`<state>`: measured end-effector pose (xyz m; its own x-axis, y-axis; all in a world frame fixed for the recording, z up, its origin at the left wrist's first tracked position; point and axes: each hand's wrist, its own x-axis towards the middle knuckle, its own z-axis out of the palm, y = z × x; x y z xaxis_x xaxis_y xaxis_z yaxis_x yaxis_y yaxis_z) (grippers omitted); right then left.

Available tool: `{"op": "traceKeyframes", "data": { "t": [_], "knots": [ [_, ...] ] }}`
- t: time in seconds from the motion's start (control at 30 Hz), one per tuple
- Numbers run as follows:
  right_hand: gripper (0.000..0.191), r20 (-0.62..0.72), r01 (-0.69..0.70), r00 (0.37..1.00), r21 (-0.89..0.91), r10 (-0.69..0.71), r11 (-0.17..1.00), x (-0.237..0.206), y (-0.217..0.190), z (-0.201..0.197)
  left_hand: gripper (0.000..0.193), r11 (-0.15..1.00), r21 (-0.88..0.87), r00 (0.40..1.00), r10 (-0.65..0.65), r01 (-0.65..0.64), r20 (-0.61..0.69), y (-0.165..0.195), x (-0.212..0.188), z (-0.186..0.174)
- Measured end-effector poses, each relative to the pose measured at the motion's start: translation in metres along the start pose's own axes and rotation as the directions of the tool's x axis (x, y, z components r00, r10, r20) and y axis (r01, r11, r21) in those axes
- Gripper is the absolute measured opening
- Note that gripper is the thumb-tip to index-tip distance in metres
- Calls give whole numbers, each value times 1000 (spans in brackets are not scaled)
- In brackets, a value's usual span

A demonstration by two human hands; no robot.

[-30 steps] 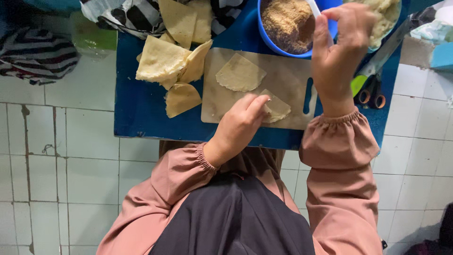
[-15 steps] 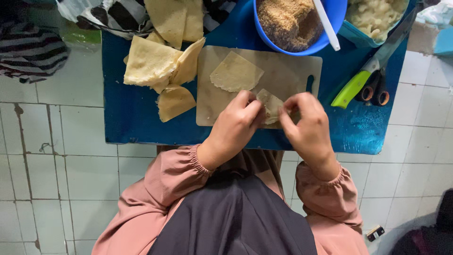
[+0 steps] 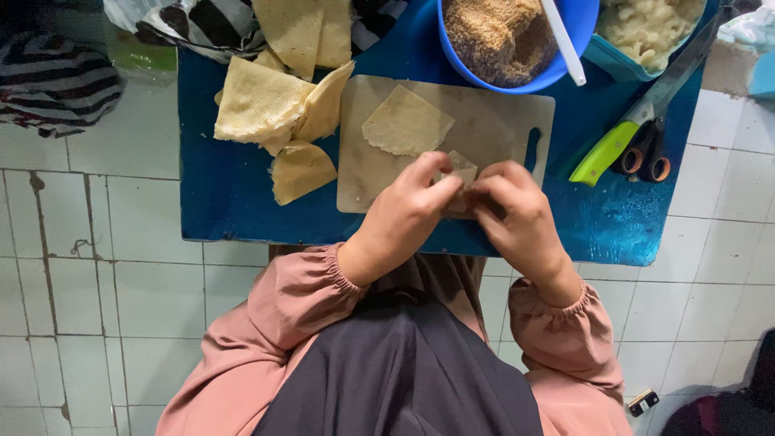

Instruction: The person sits on the floor at a low table and stacks thin square crackers on a cutting board, folding and layering them one at a time. They occasionally use a spoon to scoop brown powder from a blue bowl and sprinkle it over the crackers before adding more layers.

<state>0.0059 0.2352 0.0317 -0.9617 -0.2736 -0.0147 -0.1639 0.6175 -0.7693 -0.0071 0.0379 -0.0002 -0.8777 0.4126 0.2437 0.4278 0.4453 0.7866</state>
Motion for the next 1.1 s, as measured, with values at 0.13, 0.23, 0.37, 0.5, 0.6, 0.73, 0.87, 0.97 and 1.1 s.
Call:
{"op": "traceKeyframes", "data": {
  "t": [0.13,0.23,0.37,0.5,0.6,0.73,0.87,0.97,1.1],
  "knots": [
    [28,72,249,968,-275,-239,929,0,-2,-10,19,996,67,998,60,-62,35,-1,-2,-4],
    [24,20,283,955,-372,-297,884,-2,0,-7,22,990,61,991,128,-130,29,-2,-5,-7],
    [15,-138,62,986,-244,-98,968,-1,6,11,21,981,125,989,144,-149,46,-6,-5,-5],
    [19,-203,-39,979,-161,5,986,-1,7,20,13,991,124,998,39,-45,49,-10,1,6],
    [19,-114,99,986,-159,-118,982,1,7,13,18,996,82,999,-45,45,-9,-11,5,9],
    [21,8,223,973,-288,-231,931,3,7,3,12,987,155,999,33,-38,32,-13,8,1],
    [17,43,175,984,-279,-170,944,4,9,4,12,952,226,976,186,-208,113,-16,7,-11],
    [14,59,126,991,-212,-117,969,6,12,4,11,921,289,962,221,-260,159,-19,8,-14],
    [13,28,52,998,-162,-48,985,9,13,3,8,953,274,987,100,-132,126,-20,13,-4]
  ]
}}
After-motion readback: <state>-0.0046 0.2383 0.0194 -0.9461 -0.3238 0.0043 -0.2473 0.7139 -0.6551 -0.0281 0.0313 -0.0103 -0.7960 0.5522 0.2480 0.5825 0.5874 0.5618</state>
